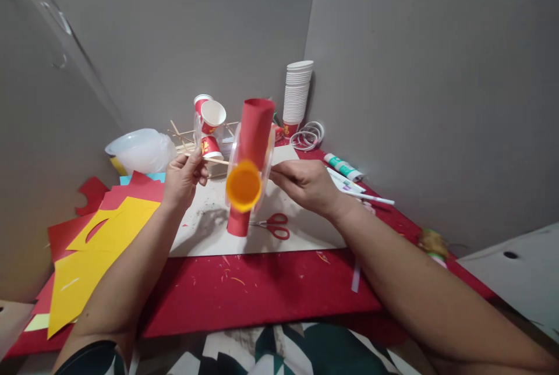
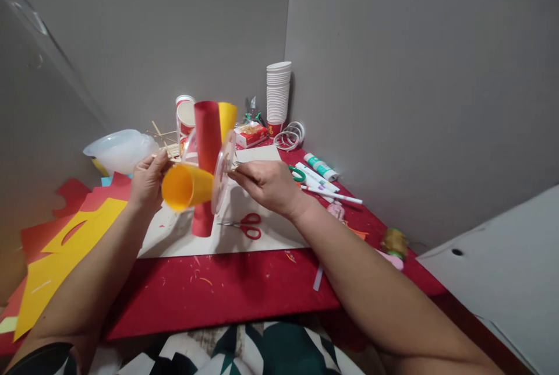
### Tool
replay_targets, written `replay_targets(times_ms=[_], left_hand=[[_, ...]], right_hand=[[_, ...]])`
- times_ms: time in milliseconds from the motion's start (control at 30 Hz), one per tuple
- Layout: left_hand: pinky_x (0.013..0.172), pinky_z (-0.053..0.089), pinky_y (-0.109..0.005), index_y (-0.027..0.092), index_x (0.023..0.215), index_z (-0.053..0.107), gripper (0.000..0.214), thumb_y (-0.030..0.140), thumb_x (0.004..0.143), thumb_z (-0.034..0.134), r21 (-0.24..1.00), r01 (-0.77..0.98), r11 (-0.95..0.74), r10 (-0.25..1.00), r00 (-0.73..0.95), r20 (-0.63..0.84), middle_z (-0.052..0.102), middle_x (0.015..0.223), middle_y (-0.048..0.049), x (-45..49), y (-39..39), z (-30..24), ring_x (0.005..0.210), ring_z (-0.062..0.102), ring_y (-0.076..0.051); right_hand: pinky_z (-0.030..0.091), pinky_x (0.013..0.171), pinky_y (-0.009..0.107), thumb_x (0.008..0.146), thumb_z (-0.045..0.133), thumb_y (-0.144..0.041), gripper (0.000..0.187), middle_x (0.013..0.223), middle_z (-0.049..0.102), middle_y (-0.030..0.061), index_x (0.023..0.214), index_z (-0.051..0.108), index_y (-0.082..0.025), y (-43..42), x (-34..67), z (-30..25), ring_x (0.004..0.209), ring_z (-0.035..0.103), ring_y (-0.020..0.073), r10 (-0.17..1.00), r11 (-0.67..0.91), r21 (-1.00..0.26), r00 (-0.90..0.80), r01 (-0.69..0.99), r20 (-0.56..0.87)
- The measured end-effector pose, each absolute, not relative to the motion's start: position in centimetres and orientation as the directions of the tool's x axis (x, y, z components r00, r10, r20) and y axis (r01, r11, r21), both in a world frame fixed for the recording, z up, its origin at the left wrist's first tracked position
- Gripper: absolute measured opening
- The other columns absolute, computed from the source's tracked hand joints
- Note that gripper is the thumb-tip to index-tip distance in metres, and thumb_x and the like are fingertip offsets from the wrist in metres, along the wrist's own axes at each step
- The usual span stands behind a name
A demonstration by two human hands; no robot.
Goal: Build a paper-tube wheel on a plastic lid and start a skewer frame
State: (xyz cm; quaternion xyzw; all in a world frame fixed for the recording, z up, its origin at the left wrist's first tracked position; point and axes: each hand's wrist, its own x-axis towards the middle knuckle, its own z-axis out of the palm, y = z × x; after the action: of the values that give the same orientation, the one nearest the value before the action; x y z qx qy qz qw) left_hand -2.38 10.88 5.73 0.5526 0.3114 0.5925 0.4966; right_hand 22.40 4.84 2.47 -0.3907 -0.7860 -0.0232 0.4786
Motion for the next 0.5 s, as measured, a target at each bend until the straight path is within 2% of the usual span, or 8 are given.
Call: replay_targets(times_ms=[200,333,433,500], left_hand=[[0.033,0.035,-0.018,0.017,0.056,0.057,0.046,0.055,0.071,0.079,0.905,-0.264,-0.333,0.927,0.087,0.366,0.057,0.045,0.0022,-2.03,10.68,5.82,0.034,0.048,-0.007],[0.036,0.038,-0.019,0.017,0.065,0.062,0.043,0.057,0.077,0.072,0.898,-0.240,-0.369,0.913,0.086,0.399,0.060,0.049,0.0019,-2.03,10.52,5.94,0.036,0.051,-0.008],[0.039,0.040,-0.018,0.016,0.073,0.065,0.039,0.054,0.077,0.075,0.891,-0.238,-0.386,0.904,0.095,0.417,0.063,0.054,0.0016,-2.05,10.29,6.15,0.039,0.053,-0.007],[0.039,0.040,-0.018,0.015,0.072,0.064,0.039,0.052,0.075,0.077,0.893,-0.228,-0.388,0.905,0.092,0.416,0.065,0.056,0.0011,-2.05,10.17,6.29,0.039,0.052,-0.006]], right_hand=[[0.029,0.049,0.026,0.099,0.042,-0.047,0.049,0.051,0.050,-0.0003,0.060,0.054,-0.020,4.75,22.40,2.77,0.046,0.041,0.0100,0.577,0.696,-0.294,-0.267,0.655,0.772],[0.028,0.049,0.026,0.099,0.039,-0.053,0.055,0.049,0.048,-0.0002,0.058,0.052,-0.019,4.87,22.39,2.64,0.045,0.040,0.0096,0.586,0.695,-0.321,-0.249,0.643,0.771],[0.027,0.048,0.025,0.099,0.035,-0.058,0.061,0.047,0.046,-0.0011,0.055,0.051,-0.019,5.06,22.42,2.32,0.045,0.038,0.0087,0.601,0.699,-0.353,-0.243,0.622,0.761],[0.027,0.048,0.024,0.099,0.035,-0.057,0.061,0.048,0.046,-0.0012,0.056,0.053,-0.018,5.11,22.42,2.15,0.045,0.039,0.0085,0.619,0.696,-0.373,-0.250,0.613,0.745]])
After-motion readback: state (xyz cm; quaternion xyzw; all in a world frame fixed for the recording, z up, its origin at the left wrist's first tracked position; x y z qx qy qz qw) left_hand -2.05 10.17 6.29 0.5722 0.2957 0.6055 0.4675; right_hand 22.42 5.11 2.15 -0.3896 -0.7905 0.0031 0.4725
